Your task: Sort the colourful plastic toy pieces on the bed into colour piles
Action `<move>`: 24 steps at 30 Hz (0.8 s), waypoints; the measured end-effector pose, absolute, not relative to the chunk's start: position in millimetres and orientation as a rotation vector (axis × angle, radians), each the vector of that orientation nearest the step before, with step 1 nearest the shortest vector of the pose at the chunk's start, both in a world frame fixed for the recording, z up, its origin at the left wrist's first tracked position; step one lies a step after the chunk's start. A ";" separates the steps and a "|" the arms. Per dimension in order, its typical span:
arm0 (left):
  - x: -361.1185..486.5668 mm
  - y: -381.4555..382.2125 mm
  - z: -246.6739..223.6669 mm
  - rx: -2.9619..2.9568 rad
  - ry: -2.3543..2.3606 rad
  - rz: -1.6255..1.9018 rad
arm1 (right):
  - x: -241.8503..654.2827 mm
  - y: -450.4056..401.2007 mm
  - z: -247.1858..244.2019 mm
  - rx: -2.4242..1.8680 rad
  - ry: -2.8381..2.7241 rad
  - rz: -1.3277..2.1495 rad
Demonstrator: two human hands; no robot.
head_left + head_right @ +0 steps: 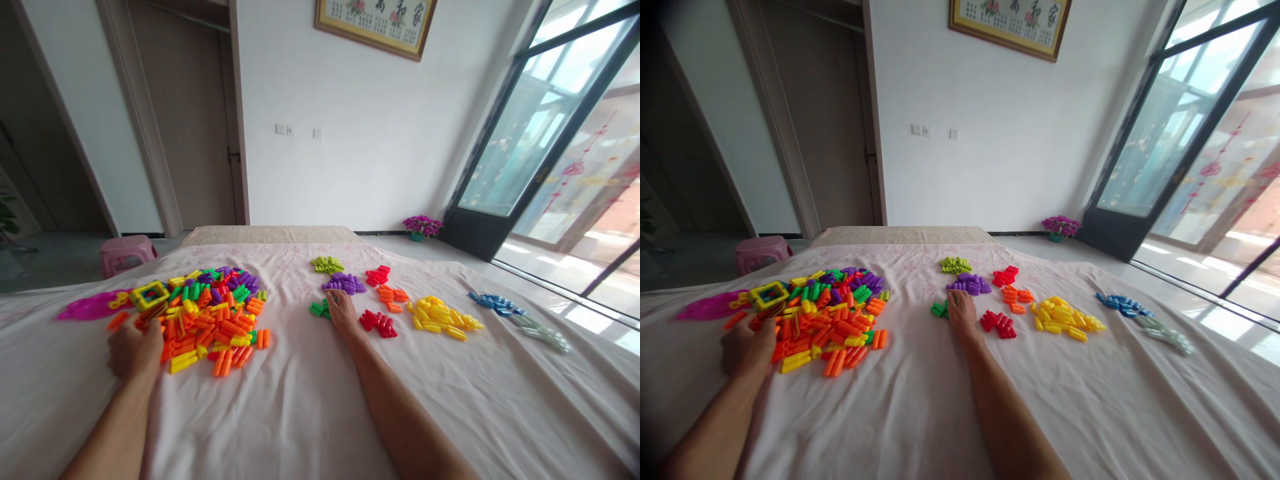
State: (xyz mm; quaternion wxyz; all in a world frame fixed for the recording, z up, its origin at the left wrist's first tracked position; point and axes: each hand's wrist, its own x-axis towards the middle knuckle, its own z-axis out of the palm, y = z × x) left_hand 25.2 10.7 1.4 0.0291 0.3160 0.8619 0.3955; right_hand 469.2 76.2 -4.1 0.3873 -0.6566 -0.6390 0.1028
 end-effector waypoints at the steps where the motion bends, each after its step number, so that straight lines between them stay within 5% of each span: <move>1: 25.9 10.4 2.1 0.964 2.662 1.226 | 469.6 77.1 -4.9 -1.617 -1.623 0.251; 8: 29.0 9.9 3.8 0.953 2.660 1.234 | 450.7 62.2 6.1 -1.457 -1.719 -0.011; 24: 30.2 8.3 6.1 0.975 2.663 1.219 | 336.1 6.8 8.6 -0.735 -2.543 0.185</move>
